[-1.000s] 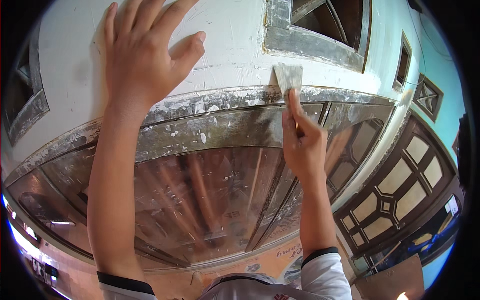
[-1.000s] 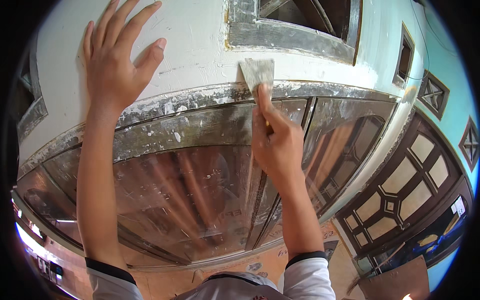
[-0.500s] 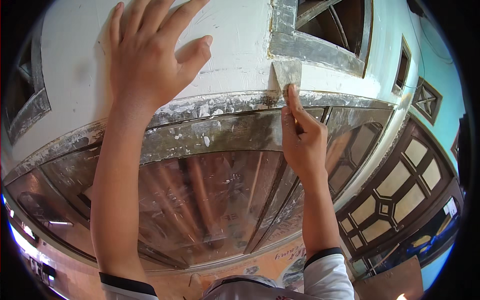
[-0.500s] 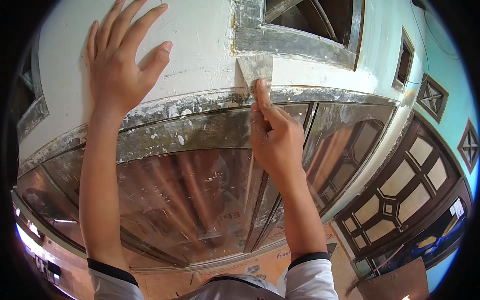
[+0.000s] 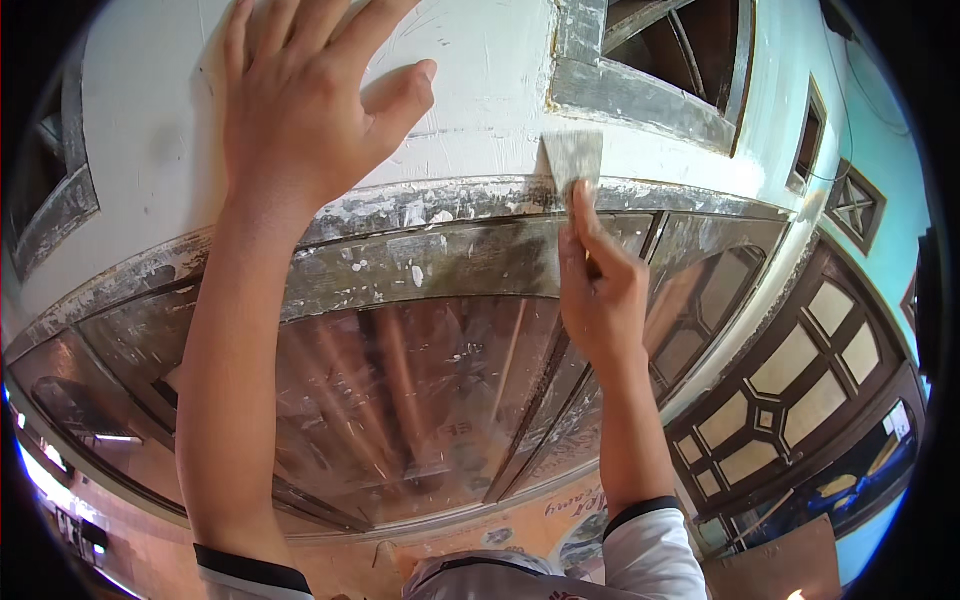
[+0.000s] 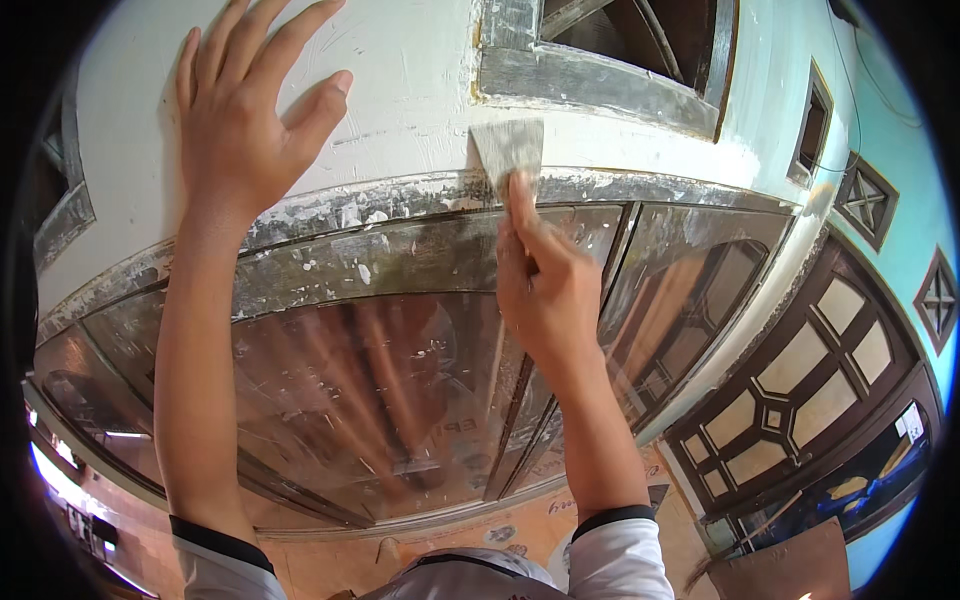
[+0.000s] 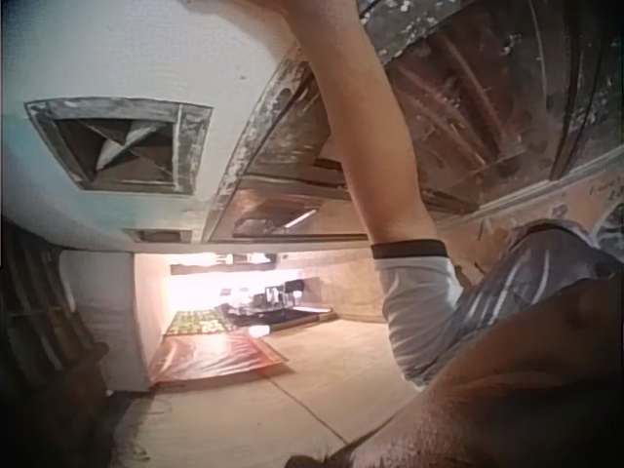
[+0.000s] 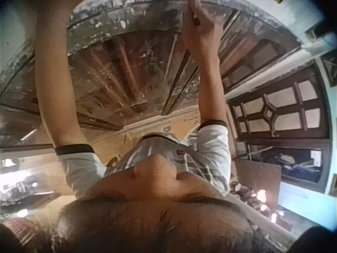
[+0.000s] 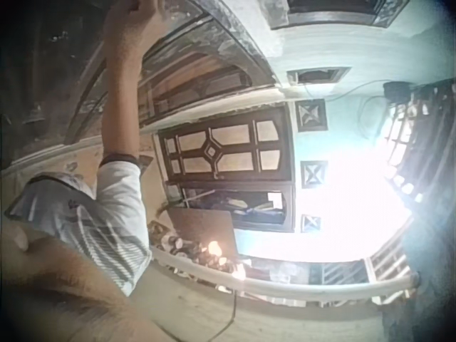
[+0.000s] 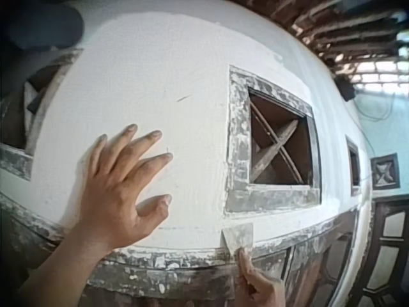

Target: The person applies wall filler to the area above a wooden frame using a scraper.

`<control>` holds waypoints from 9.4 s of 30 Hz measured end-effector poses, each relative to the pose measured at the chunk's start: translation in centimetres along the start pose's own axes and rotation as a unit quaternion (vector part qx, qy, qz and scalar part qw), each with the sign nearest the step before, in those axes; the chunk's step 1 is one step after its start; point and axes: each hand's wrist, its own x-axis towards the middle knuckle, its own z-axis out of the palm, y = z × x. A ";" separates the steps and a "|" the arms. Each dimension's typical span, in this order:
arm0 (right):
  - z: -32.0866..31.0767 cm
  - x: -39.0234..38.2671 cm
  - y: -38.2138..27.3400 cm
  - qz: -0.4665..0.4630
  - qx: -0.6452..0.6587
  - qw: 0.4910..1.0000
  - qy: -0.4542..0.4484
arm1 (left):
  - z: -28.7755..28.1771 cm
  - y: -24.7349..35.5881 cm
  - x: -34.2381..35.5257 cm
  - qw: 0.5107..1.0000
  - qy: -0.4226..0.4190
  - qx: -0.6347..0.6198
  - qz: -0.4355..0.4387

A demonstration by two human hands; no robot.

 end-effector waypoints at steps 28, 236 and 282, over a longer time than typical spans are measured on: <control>0.2 -1.3 -1.4 0.036 0.010 0.999 -0.027 | 0.7 0.1 -0.3 0.998 0.040 -0.041 0.010; 6.0 -1.6 -11.4 0.007 -0.011 1.000 -0.028 | -4.0 -11.6 -4.1 0.992 0.049 -0.080 0.084; 10.2 -0.5 -18.2 -0.080 0.483 0.867 -0.089 | -10.0 -1.7 -9.0 0.842 -0.167 -0.446 -0.254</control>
